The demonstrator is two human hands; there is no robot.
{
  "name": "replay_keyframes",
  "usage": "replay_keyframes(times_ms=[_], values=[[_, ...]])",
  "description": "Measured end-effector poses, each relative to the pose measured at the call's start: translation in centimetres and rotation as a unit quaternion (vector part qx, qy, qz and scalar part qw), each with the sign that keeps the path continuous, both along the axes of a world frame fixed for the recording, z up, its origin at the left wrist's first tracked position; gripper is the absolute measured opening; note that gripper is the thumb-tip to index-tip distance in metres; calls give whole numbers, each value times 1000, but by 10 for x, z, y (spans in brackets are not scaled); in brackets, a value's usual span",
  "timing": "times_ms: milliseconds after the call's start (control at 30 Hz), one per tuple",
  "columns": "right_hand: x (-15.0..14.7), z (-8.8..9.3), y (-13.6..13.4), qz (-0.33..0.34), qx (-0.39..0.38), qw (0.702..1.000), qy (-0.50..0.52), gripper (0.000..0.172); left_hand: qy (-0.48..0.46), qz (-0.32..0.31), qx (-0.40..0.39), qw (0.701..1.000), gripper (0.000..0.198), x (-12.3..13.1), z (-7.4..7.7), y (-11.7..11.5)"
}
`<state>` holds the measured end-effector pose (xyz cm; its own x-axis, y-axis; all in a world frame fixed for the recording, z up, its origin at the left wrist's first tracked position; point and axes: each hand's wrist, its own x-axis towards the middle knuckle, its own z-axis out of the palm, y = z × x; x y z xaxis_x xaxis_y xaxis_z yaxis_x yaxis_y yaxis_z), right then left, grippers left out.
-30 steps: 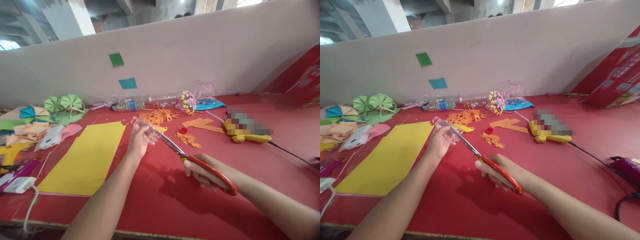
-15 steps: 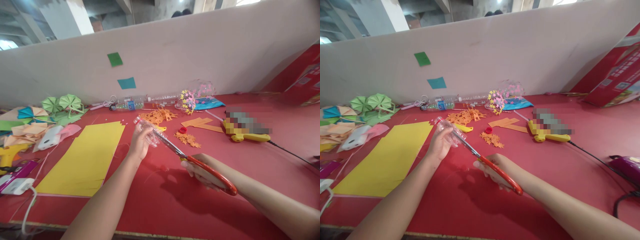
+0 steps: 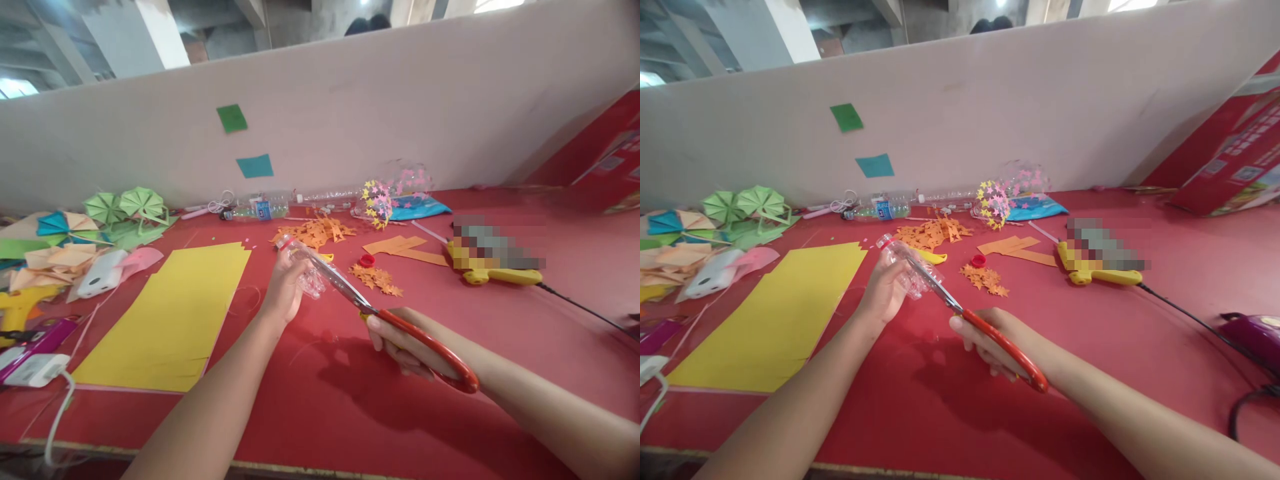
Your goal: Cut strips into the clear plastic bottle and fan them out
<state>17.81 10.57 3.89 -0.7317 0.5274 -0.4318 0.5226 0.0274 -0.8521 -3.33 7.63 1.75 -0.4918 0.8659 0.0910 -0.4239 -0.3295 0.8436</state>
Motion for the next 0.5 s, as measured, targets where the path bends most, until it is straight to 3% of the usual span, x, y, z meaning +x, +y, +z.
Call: replay_keyframes(times_ms=[300,500], values=[[-3,-6,0,-16,21,999,-39,57,-4,8,-12,1000,45,0,0,0],[1,-7,2,-2,-25,1000,12,59,6,1,-5,1000,43,0,0,1]])
